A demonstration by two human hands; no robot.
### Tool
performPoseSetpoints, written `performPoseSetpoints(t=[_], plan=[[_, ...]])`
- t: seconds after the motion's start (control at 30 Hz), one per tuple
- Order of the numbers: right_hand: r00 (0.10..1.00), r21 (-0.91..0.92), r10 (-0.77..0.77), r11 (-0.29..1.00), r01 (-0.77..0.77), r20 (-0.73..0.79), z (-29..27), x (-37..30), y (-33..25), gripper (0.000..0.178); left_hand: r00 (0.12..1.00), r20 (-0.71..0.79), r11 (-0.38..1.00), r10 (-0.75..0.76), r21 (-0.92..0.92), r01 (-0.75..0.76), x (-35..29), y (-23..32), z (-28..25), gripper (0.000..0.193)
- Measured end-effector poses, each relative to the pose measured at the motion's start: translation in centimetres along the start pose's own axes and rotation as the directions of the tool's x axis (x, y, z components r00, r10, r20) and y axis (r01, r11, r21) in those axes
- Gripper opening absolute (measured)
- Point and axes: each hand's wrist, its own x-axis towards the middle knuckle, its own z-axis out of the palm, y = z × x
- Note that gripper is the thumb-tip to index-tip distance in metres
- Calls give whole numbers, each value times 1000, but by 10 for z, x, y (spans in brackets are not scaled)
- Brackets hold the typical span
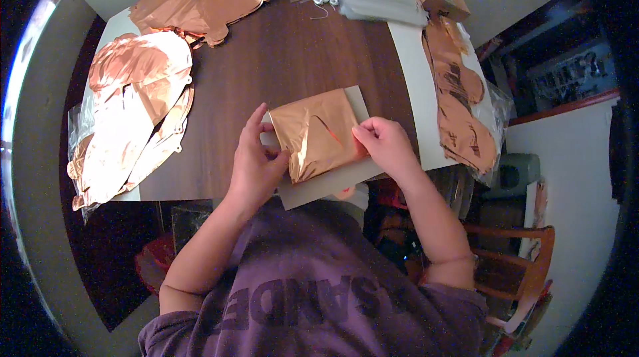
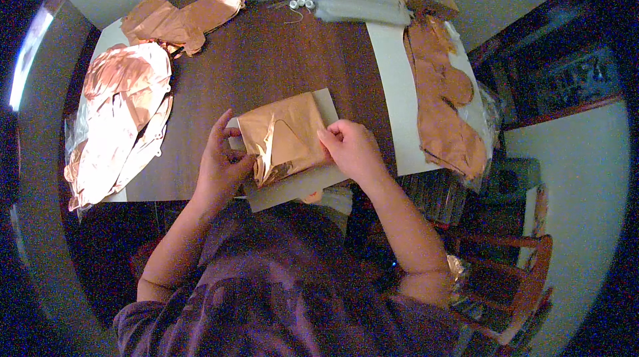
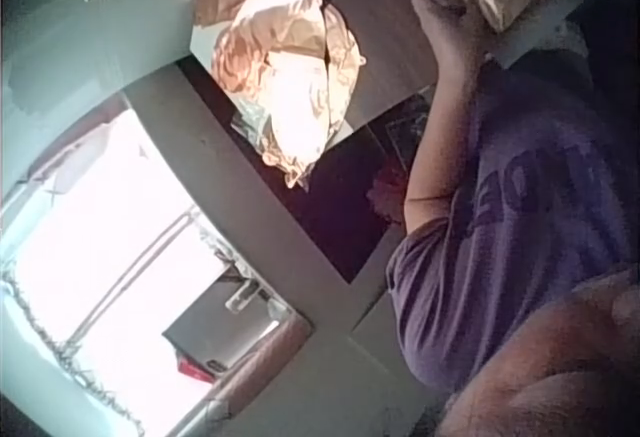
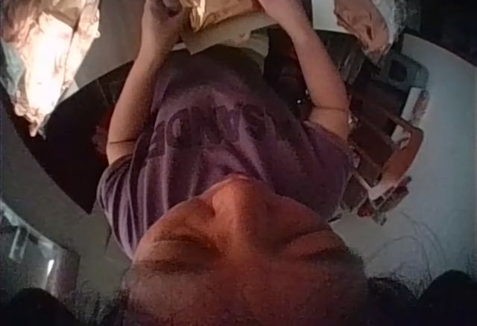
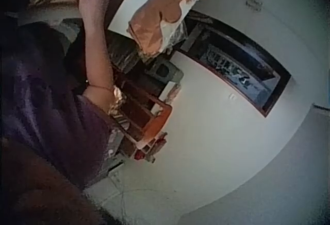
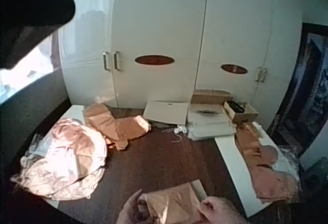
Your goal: Folding rose-gold letter balloons and placing them into clear plastic retail packaging with cardboard inserts.
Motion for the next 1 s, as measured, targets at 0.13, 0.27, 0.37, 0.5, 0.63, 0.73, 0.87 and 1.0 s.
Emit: performPoseSetpoints(t=[0.13,0.27,0.37,0.5,0.63,0.73,0.87,1.0], plan=[[995,-91,-47,995,38,-92,4,8,-1,28,1000,8,1000,-11,27,11,-2,6,-1,81],[999,-125,-7,992,0,-51,3,17,-7,26,1000,15,1000,-11,-4,11,0,2,-2,80],[999,-112,-17,994,13,-37,6,22,-4,25,999,33,1000,-5,2,5,2,-1,-4,84],[992,-153,-71,987,55,-101,9,22,-3,23,998,38,999,-48,16,47,2,6,-4,86],[996,-115,-37,993,27,-80,8,19,-8,23,999,43,991,-25,-130,31,5,-2,-8,85],[996,-110,-33,994,24,-85,9,18,-9,23,999,33,999,-18,-44,19,6,3,-6,83],[972,-263,-130,962,75,-196,18,16,-7,19,999,-9,991,37,127,-36,4,7,-4,83],[901,-361,-304,914,184,-309,32,13,6,16,991,-42,950,129,292,-111,3,5,-2,84]])
